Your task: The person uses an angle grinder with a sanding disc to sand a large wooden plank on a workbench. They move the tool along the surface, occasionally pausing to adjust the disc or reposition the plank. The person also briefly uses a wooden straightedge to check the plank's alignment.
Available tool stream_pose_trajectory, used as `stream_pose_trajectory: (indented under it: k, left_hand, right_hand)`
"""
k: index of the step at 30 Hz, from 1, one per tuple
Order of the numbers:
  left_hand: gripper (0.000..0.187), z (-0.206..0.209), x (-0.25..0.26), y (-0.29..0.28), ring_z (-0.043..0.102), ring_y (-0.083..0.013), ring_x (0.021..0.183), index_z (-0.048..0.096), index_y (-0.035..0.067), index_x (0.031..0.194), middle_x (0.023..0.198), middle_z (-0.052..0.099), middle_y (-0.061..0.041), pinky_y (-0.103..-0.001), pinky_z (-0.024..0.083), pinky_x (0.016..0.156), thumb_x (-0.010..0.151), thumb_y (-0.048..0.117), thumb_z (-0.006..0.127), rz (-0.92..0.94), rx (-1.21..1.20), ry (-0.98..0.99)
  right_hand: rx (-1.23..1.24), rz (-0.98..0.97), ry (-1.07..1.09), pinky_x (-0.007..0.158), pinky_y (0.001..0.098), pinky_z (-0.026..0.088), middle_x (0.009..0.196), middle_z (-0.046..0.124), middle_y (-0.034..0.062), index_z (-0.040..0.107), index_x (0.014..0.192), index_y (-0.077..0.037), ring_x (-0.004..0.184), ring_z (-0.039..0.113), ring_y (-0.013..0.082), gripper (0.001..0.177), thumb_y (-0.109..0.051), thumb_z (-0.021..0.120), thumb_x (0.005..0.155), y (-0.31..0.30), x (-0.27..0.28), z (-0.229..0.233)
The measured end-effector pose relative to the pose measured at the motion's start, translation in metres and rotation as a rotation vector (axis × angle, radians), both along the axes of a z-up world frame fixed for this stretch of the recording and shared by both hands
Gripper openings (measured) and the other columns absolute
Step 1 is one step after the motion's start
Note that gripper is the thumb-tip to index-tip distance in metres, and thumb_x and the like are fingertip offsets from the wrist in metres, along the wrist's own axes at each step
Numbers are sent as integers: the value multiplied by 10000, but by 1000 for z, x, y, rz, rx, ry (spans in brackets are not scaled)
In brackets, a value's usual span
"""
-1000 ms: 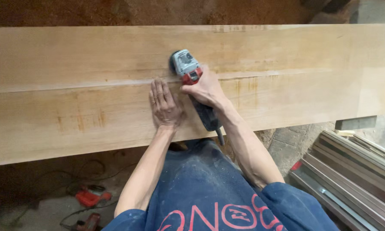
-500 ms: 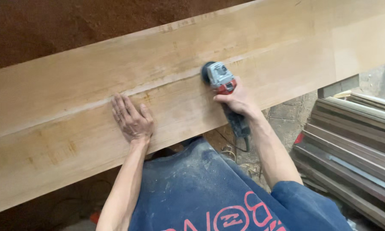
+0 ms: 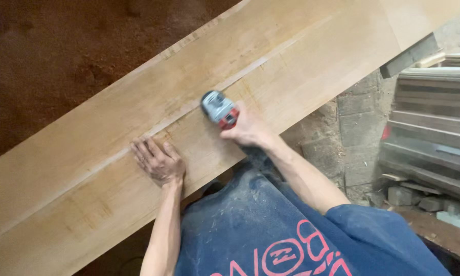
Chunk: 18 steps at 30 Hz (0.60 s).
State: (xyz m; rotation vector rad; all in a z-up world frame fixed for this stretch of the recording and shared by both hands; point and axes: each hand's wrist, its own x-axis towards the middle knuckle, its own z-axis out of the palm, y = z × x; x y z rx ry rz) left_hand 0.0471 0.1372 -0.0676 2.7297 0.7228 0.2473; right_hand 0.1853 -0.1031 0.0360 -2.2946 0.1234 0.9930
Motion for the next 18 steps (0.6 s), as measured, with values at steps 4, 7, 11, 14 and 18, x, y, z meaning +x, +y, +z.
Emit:
stream_pose_trajectory:
  k: [4,7,11,14,18]
  left_hand:
    - [626,2,4,1,247,-468,1554,452,-40,1539,1652,334,-279,-566,184,1266,1039,322,555,-14,-15,-36]
    - [627,-1,0,1,250,-471,1552,454,-35,1546,1654,335,-283,-561,190,1269,1040,318,561,-25,-21,-42]
    - [630,-3,0,1,242,-464,1566,440,-35,1569,1663,327,-278,-550,194,1290,1072,329,570,-34,-1,-61]
    - [667,0,2,-1,227,-467,1573,402,-25,1584,1677,300,-281,-569,177,1280,1057,344,577,-23,-19,-12]
    - [729,4,5,-3,172,-490,1552,381,44,1600,1666,261,-292,-609,146,1247,1002,397,602,-50,-37,62]
  right_hand:
    - [91,114,-28,912,430,556,1143,689,212,501,1309,-48,1058,679,360,830,-351,851,621,10,-28,14]
    - [2,106,5,924,438,546,1149,698,196,502,1328,-74,1068,678,356,836,-392,848,636,-21,-32,14]
    - [-105,-50,-2,941,423,542,1140,698,178,535,1327,-89,1055,684,330,831,-401,867,632,-93,-24,8]
    - [28,-338,-111,965,358,540,1103,752,114,624,1261,-94,1032,721,244,792,-354,890,562,-140,-22,6]
    - [58,-516,-153,964,361,568,1124,770,138,669,1227,-36,1043,733,255,731,-323,879,588,-172,-25,-1]
